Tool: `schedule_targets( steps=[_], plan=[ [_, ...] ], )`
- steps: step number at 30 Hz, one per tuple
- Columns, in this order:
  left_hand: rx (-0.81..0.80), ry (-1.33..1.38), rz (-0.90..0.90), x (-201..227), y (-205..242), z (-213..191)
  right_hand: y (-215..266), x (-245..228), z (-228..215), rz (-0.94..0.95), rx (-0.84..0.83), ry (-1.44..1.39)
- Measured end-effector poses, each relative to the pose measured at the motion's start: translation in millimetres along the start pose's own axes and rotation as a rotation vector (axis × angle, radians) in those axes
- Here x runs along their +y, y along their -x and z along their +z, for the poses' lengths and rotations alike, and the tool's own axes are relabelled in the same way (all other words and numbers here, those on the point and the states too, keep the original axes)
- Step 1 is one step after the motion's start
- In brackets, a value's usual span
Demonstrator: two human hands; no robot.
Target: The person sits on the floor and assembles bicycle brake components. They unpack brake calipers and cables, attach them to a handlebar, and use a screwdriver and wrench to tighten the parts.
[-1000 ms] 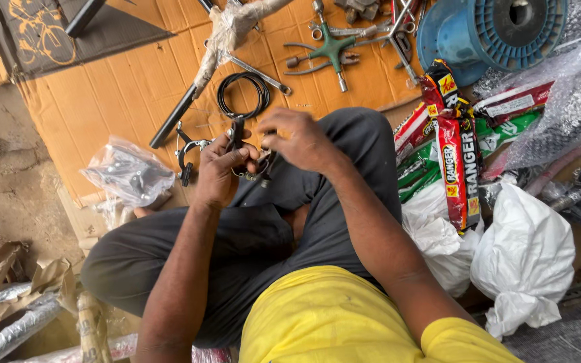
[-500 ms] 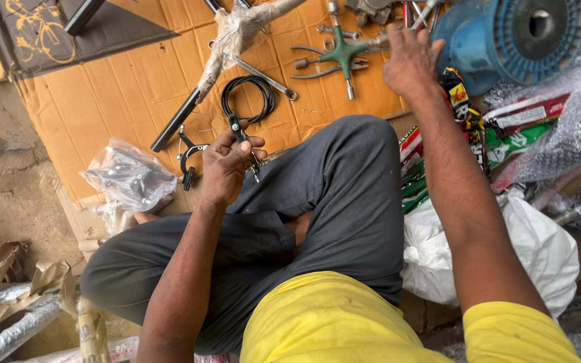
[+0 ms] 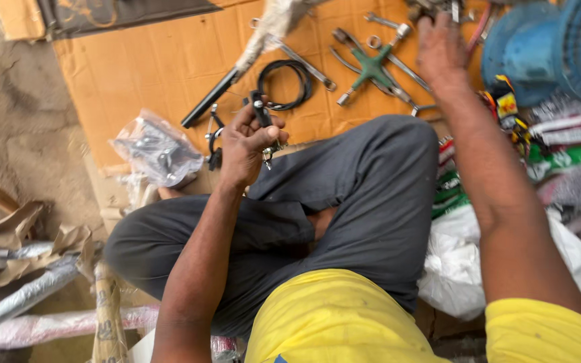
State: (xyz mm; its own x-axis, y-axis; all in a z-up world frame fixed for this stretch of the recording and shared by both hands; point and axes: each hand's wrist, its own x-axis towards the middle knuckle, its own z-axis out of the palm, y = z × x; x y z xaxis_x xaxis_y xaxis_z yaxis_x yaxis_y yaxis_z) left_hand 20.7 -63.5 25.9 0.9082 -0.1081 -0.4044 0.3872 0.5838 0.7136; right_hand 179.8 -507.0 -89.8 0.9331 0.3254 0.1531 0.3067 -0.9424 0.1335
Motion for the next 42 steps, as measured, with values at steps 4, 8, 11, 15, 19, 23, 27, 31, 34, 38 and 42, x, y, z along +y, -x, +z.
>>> schedule_targets(
  steps=[4,8,11,15,19,23,27,31,34,38,42],
  plan=[
    [-0.015,-0.031,0.028,5,-2,-9,-21,16,-20,-0.139,-0.244,-0.001],
    [-0.099,-0.249,0.13,-3,-2,-5,-7,20,-30,-0.23,-0.306,-0.215],
    [-0.088,-0.28,0.105,-4,-5,-2,-2,2,-27,-0.192,-0.286,-0.119],
    [-0.063,-0.278,0.082,-6,7,-10,3,-11,-19,-0.136,-0.232,-0.113],
    [-0.08,-0.224,0.04,12,10,-8,-24,-9,-42,-0.106,-0.015,-0.237],
    [-0.131,-0.204,0.035,21,12,-3,-21,-74,-110,-0.001,0.22,-0.538],
    [-0.269,-0.24,0.04,24,29,8,46,-200,-199,0.157,-0.81,-1.381],
    [-0.359,-0.264,0.058,49,48,15,46,-245,-250,0.114,-0.474,-1.607],
    [-0.341,-0.388,0.034,50,76,21,48,-241,-253,0.066,-0.382,-1.577],
    [-0.32,-0.487,0.045,61,100,36,51,-243,-261,0.09,-0.521,-1.525],
    [-0.253,-0.888,0.374,70,130,48,62,-252,-292,0.011,-0.595,-1.308]
  ],
)
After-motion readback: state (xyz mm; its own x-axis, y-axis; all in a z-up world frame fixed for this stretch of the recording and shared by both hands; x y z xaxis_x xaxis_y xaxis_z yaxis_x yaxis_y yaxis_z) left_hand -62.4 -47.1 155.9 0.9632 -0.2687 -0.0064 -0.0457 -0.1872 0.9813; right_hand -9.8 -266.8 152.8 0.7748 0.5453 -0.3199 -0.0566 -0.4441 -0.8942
